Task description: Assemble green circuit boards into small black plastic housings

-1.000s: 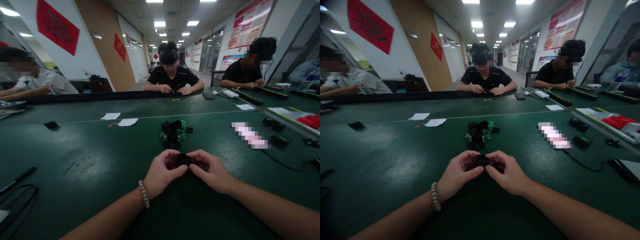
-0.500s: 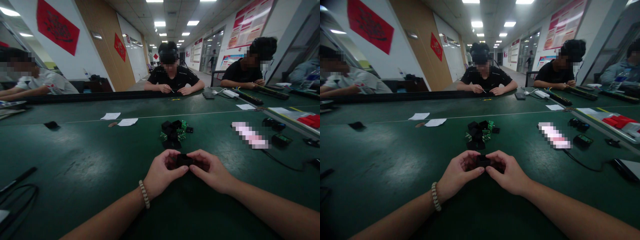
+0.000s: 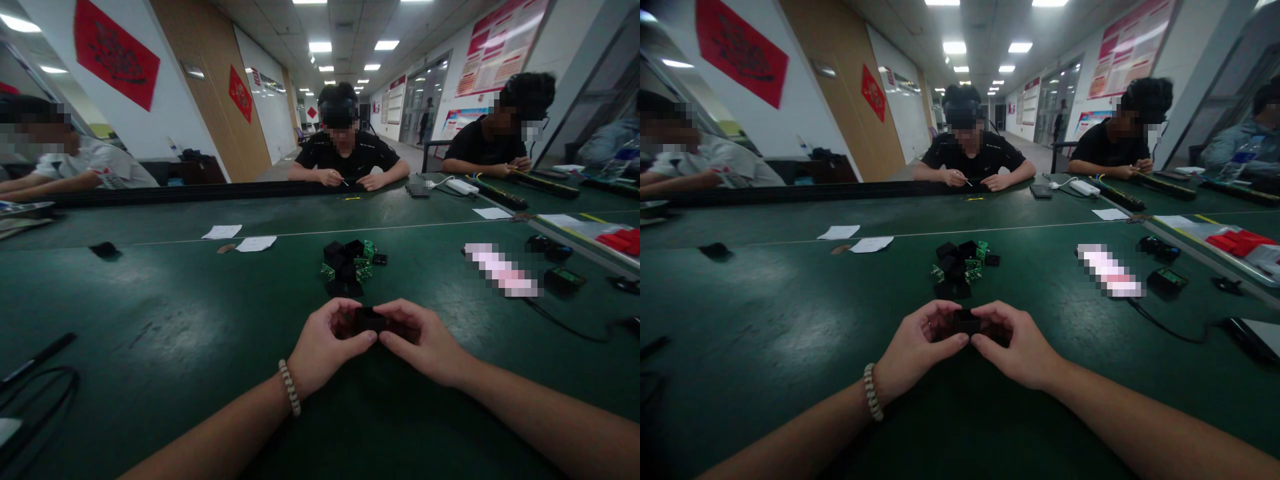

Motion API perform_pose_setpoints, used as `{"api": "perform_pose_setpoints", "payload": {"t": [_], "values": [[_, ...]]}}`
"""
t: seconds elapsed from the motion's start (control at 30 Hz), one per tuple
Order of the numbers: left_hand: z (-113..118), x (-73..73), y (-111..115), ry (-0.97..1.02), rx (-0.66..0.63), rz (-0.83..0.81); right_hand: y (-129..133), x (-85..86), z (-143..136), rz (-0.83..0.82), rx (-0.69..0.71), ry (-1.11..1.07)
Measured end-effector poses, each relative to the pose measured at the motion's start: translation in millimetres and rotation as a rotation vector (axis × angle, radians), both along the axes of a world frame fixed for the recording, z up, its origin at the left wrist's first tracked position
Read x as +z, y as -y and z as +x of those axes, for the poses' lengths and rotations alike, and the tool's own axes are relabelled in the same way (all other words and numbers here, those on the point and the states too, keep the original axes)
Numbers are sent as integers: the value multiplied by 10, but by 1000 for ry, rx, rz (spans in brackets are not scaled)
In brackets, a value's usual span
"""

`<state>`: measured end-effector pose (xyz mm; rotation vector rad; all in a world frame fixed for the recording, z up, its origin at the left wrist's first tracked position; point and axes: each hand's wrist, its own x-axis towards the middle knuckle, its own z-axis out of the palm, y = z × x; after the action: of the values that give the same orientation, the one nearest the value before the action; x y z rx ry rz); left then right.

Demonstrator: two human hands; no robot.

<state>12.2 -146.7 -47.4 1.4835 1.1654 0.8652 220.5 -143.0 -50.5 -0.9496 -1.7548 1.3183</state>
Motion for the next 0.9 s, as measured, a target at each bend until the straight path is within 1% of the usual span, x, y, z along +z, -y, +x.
{"api": "perform_pose_setpoints", "payload": {"t": [0.13,0.37,0.67,0.9], "values": [[7,11,2,-4,10,-7,6,2,3,-11,-1,9],[-1,-28,2,16,-4,10,15,26,5,-17,4,2],[1,-18,-8,-8,11,7,1,6,-4,-26,2,6],[10,-5,-9,6,16,10,19,42,-1,-33,7,25]]}}
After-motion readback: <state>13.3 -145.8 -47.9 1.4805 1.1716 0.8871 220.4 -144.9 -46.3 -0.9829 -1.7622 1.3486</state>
